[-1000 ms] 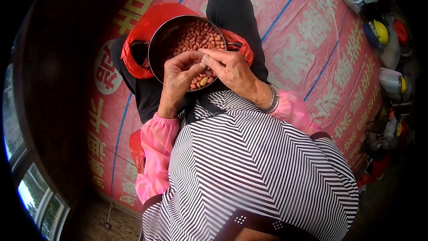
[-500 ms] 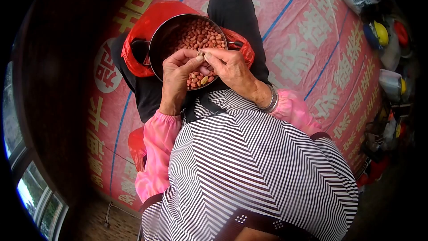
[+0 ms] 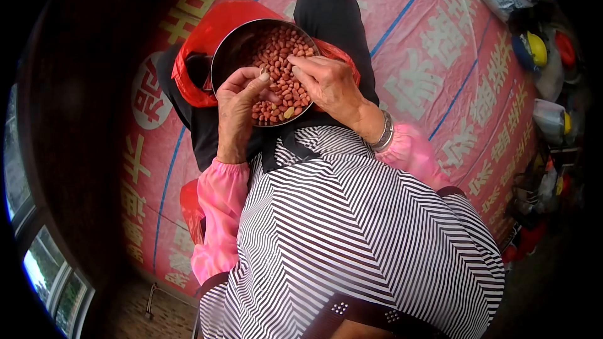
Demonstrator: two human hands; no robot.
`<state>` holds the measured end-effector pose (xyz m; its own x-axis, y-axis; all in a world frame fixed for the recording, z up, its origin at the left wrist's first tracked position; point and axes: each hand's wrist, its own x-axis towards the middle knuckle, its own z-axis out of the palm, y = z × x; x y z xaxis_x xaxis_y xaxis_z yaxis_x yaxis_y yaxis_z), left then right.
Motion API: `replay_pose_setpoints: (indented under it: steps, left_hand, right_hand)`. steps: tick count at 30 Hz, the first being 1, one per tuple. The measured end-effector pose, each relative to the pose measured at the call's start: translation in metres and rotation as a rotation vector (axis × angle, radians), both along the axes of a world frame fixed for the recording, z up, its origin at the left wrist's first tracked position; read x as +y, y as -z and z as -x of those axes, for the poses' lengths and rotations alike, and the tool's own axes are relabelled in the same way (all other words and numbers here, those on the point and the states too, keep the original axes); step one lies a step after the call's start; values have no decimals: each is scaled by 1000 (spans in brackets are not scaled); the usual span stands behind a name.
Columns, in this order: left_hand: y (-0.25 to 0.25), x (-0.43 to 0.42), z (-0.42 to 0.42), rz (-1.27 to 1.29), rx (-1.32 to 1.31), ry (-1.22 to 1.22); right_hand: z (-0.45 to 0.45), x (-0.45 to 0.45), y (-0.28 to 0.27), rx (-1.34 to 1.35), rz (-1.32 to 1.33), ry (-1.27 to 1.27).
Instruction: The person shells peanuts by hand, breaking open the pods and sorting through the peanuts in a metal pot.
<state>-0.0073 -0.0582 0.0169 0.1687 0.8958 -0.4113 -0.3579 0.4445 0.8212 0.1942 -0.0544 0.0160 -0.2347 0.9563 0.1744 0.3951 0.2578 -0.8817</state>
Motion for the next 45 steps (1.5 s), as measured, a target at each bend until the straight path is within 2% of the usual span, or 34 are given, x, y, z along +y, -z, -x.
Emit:
replay_pose_setpoints:
  steps: [1,4,6,9,12,16,19,22,25,26,29,30,32,36,39,40,43,44,45]
  left_hand:
    - [0,0,-1,6,7,14]
    - [-4,-2,-7,40,25,10]
    - [-9,0,-16,45,38,-14]
    - [-13,3,-20,-180,253,33]
    - [-20,9,-20,-149,204,34]
    - [-20,13,-22,-33,-62,10]
    - [-15,12,-25,-2,-147,18]
    - [-13,17,-24,85,-285,10]
    - [-12,27,-17,115,-436,12]
    - [-13,31,-14,114,-491,15]
    - [-27,48,-2,86,-298,-71]
    - [-33,58,4,-21,-272,-61]
    - [-41,78,19,-166,81,-76]
    - [-32,109,43,-516,912,-15]
    - [-16,114,43,-932,1394,-32]
    - [-17,106,39,-835,1342,-27]
    - [-26,77,21,-875,1249,-3]
    - [-21,62,17,-761,966,89]
    - [-30,45,4,-669,908,201]
  right_hand:
    - [0,1,2,-147,-141,0]
    - [3,-3,-1,77,-11,43]
    - [5,-3,-3,116,27,42]
    - [8,0,-6,98,16,62]
    - [14,1,-6,140,22,86]
    - [16,5,2,56,-119,74]
    - [19,3,0,80,-29,86]
    - [19,3,-13,229,195,63]
    - [22,10,-26,260,253,10]
    - [25,13,-25,274,182,17]
    - [33,27,-24,296,38,41]
    - [33,33,-28,293,35,50]
    - [33,41,-26,359,12,72]
    - [17,38,-15,391,152,87]
    - [2,22,-8,363,243,126]
    - [-4,17,-3,335,220,118]
    - [-13,5,4,362,285,154]
    - [-15,3,5,351,249,160]
    - [-17,2,7,351,251,163]
